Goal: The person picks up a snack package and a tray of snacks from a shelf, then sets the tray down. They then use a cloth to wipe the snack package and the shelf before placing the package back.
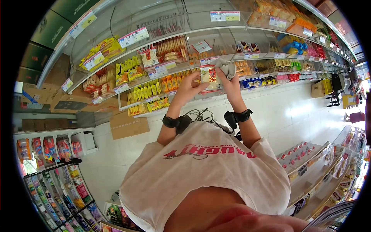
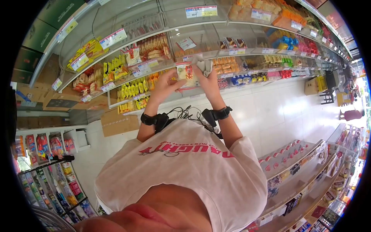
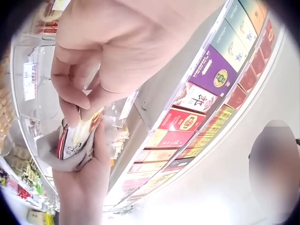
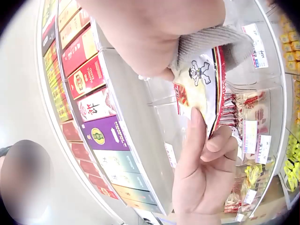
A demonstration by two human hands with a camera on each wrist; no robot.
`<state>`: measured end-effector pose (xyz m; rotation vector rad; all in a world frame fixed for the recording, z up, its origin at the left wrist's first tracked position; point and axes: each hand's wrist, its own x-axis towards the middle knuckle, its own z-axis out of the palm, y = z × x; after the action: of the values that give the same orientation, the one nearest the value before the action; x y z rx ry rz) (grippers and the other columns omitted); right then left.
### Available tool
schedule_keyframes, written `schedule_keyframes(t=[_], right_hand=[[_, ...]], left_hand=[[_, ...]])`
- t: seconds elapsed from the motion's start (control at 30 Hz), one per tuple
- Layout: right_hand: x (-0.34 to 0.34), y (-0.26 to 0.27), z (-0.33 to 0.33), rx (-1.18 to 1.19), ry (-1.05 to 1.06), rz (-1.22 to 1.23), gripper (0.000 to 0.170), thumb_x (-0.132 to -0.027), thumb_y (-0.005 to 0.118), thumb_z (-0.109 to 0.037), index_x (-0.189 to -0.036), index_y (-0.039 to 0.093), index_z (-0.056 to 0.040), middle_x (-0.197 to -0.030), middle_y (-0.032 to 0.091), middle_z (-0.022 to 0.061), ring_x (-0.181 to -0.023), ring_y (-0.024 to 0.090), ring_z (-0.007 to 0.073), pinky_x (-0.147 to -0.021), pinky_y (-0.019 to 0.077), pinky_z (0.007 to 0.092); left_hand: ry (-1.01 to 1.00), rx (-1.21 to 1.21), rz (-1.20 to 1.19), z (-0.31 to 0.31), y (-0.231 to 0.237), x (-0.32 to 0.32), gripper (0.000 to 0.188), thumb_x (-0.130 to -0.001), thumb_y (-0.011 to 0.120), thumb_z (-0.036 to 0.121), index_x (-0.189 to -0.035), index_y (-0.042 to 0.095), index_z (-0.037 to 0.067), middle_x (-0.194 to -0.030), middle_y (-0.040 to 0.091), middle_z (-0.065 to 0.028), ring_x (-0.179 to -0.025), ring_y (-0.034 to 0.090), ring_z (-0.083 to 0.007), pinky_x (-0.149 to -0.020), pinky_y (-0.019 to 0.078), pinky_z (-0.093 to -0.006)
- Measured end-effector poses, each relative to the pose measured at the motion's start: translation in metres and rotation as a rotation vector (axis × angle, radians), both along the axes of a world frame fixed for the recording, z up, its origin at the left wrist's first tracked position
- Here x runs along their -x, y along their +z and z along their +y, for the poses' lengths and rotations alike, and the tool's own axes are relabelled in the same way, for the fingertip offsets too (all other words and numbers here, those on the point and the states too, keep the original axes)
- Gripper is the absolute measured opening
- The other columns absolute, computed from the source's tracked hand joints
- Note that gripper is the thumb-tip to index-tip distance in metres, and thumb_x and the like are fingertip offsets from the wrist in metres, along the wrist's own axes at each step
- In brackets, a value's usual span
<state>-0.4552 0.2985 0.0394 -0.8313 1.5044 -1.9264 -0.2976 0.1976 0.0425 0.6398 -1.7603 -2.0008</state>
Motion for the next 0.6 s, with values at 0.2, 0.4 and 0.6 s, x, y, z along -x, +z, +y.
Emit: schedule_keyframes(t=[0.2, 0.4, 0.6], right_hand=[[0.002, -0.001, 0.006, -0.026, 0.002, -0.011, 0.022, -0.098, 0.067, -0.02, -0.111, 0.066, -0.002, -0.098, 0.066, -0.0003, -0.09, 0.058, 0.0071, -0.079, 0.0477, 0.0256], [-0.006, 0.005, -0.001, -0.003, -0.075, -0.43, 0.026, -0.098, 0.066, -0.025, -0.111, 0.067, -0.0027, -0.095, 0.067, -0.0008, -0.088, 0.058, 0.0075, -0.077, 0.0472, 0.0257], [-0.01, -0.003, 0.0, -0.183, 0.106, 0.022, 0.033, -0.099, 0.065, -0.031, -0.114, 0.067, -0.0011, -0.093, 0.066, 0.0005, -0.086, 0.057, 0.0076, -0.075, 0.047, 0.0275]], left_hand=[[-0.062, -0.02, 0.091, 0.0, -0.005, 0.0, 0.034, -0.093, 0.07, 0.007, -0.121, 0.056, -0.003, -0.102, 0.064, -0.0048, -0.072, 0.064, -0.0096, -0.063, 0.0527, -0.0252], [0.029, 0.031, 0.077, -0.002, -0.005, -0.001, 0.033, -0.094, 0.069, 0.007, -0.122, 0.056, -0.003, -0.098, 0.064, -0.0034, -0.072, 0.063, -0.0096, -0.063, 0.0508, -0.0249], [0.163, -0.028, 0.106, -0.002, 0.002, 0.001, 0.029, -0.094, 0.07, 0.009, -0.119, 0.06, -0.002, -0.093, 0.066, -0.0028, -0.072, 0.064, -0.009, -0.062, 0.0496, -0.0242]])
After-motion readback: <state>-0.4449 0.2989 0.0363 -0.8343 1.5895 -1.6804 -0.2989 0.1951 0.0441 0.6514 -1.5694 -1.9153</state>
